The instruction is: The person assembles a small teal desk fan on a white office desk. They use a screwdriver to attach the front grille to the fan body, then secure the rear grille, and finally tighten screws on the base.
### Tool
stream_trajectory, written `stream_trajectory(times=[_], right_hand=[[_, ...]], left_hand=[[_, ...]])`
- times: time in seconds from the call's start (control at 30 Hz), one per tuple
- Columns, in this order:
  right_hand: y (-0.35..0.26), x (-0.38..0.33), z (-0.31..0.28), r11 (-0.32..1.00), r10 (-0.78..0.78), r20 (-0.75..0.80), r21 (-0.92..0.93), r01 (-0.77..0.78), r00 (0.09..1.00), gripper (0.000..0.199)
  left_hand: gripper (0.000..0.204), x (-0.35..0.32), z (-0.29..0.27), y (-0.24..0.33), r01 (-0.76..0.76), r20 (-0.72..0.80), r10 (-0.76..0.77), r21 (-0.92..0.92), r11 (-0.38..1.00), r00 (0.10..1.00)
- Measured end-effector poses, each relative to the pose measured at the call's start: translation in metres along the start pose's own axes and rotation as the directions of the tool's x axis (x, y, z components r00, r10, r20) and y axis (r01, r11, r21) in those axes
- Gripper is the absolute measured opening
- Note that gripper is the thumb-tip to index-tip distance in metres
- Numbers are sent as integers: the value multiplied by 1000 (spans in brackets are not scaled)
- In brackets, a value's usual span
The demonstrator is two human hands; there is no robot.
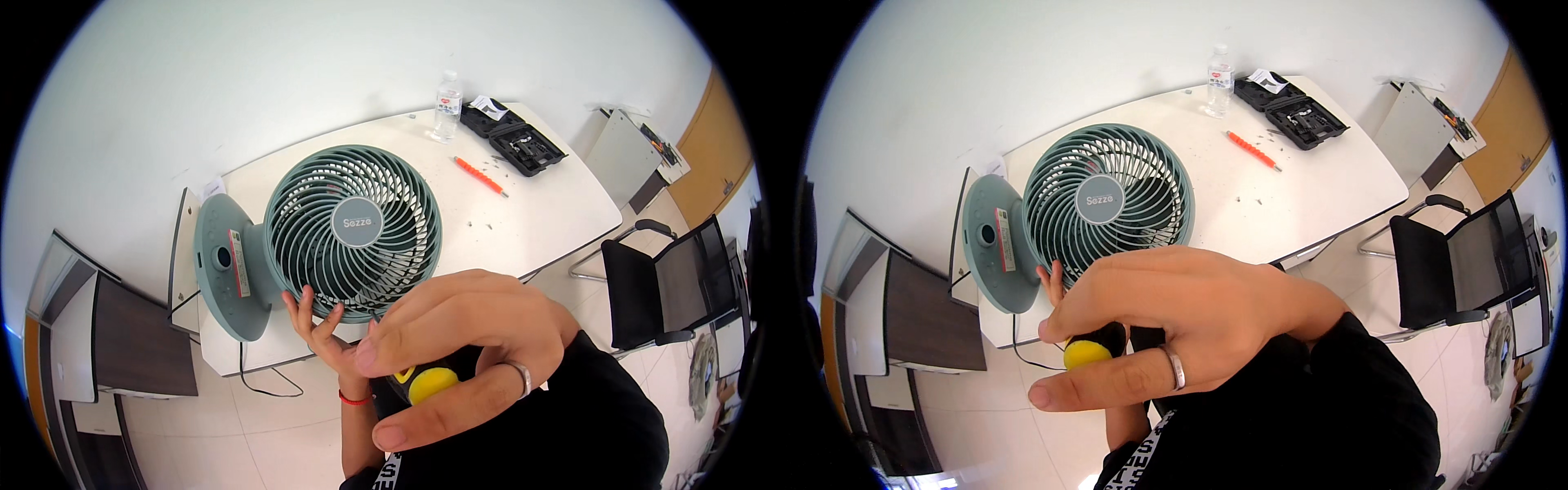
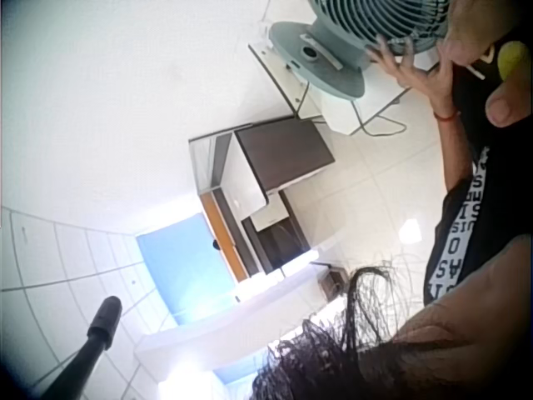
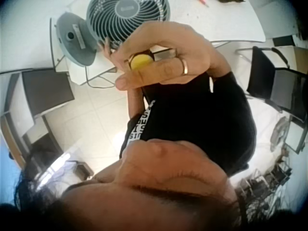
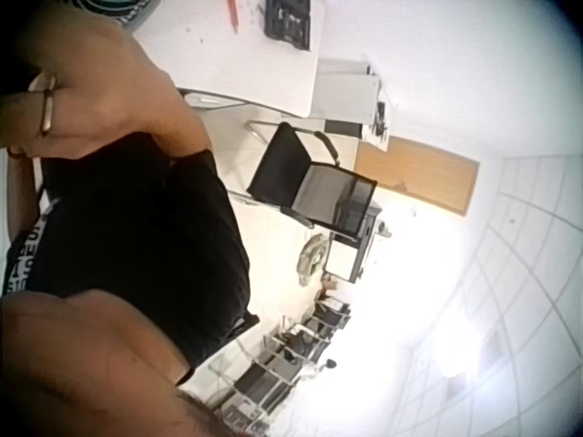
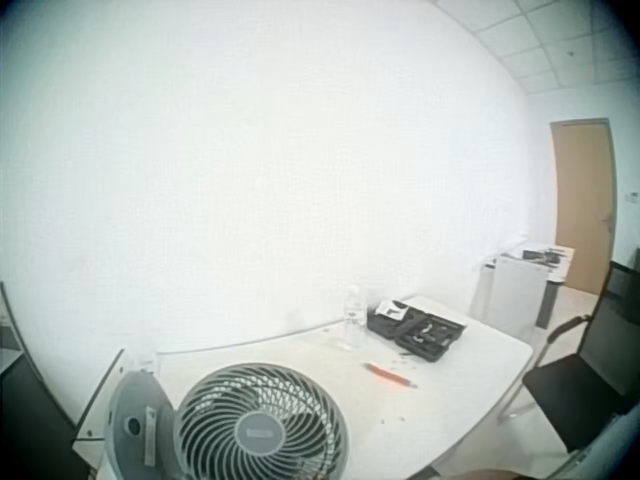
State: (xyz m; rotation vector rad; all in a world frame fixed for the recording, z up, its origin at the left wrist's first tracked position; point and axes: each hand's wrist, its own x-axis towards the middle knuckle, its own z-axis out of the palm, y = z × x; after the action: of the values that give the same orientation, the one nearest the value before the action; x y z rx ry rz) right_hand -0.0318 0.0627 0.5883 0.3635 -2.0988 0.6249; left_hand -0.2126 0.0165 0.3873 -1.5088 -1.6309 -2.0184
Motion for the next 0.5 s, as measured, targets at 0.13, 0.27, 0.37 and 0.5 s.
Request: stream_trajectory(times=[0.13, 0.27, 0.37, 0.5], right_hand=[[-6, 1, 4, 999, 28, -70, -22, -30, 997, 30], [-5, 5, 2, 999, 5, -62, -40, -8, 998, 25], [3, 11, -7, 995, -7, 14, 97, 6, 1000, 16], [23, 24, -5, 974, -77, 54, 217, 64, 996, 18]], left_hand=[[45, -2, 3, -1, 17, -34, -20, -65, 998, 999], [43, -1, 0, -11, -150, 19, 150, 18, 988, 989], [40, 1, -2, -14, -222, 14, 221, 98, 970, 975], [39, 12, -16, -5, -79, -17, 79, 42, 996, 997]])
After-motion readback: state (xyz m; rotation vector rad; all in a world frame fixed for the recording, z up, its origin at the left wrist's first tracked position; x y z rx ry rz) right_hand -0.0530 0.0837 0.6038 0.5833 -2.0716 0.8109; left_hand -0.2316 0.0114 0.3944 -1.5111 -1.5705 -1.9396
